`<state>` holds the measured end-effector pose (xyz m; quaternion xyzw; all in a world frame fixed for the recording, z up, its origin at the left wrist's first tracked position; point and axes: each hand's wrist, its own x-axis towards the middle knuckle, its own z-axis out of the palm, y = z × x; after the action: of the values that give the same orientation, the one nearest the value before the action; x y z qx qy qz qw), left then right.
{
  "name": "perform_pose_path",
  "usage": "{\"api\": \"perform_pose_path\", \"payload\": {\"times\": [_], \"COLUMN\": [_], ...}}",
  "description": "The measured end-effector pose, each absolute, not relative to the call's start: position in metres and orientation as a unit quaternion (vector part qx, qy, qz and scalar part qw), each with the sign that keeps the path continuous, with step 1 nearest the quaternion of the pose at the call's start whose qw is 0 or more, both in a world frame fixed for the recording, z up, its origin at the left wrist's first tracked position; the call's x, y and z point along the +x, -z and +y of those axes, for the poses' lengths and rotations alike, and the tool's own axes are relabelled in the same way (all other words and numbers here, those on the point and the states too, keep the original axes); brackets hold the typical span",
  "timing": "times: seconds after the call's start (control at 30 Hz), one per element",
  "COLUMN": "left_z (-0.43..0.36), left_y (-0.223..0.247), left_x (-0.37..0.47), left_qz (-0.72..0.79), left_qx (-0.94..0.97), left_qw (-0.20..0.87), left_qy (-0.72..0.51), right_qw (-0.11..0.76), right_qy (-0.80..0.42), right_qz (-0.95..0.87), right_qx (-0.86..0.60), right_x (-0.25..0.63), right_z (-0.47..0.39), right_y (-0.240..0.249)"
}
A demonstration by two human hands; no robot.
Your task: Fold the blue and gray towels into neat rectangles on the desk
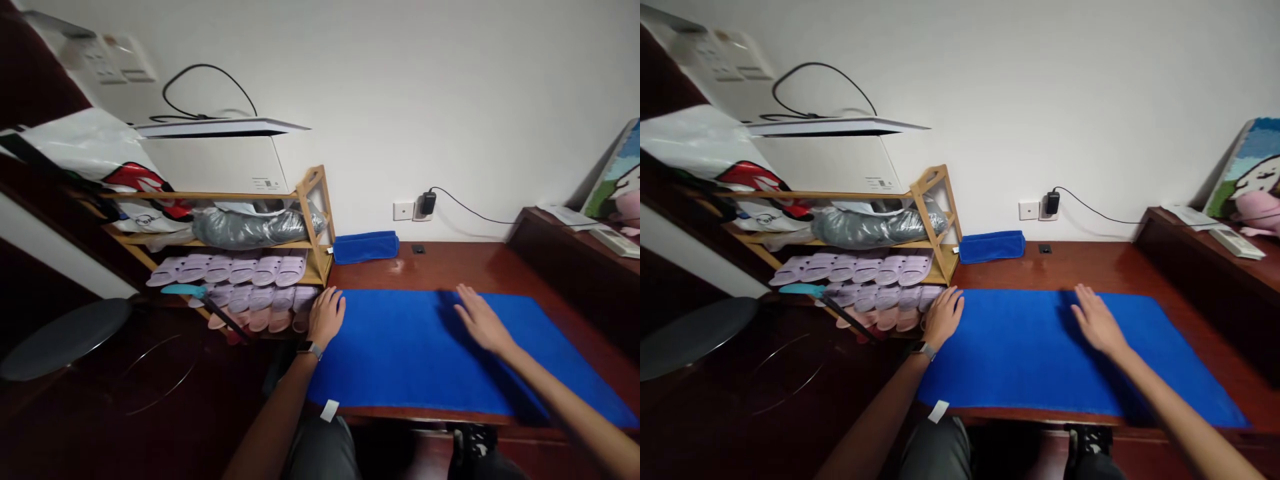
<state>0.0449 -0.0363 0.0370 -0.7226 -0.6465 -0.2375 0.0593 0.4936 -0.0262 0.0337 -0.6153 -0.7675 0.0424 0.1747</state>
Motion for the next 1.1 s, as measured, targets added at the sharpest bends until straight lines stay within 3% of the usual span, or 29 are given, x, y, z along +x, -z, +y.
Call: {"api": "perform_pose_path", "payload": {"times": [0.2, 0.4, 0.6, 1.1], "left_z": [-0.119, -0.146, -0.14, -0.13], "left_y": [-0.02, 0.005, 0.002, 0.001], "left_x": [0.05, 0.037, 0.035, 0.029], "left_qz": [-0.578, -0.579, -0.577, -0.586], "left_qx": [-0.792, -0.799, -0.799, -0.806], "left_qw": [0.055, 0.059, 0.07, 0.03], "left_qy": [0.191, 0.15, 0.15, 0.074], "right_qw": [0.159, 0.162, 0.147, 0.103], "right_qy": [-0.134, -0.147, -0.132, -0.033], "right_qz": [-0.875, -0.889, -0.877, -0.756], "right_qx": [-0.437, -0.403, -0.439, -0.646], "right_x": [0.291, 0.238, 0.303, 0.605], "right_z": [-0.097, -0.133, -0.134, -0.165], "right_y": [-0.052, -0.021, -0.011, 0.031]}}
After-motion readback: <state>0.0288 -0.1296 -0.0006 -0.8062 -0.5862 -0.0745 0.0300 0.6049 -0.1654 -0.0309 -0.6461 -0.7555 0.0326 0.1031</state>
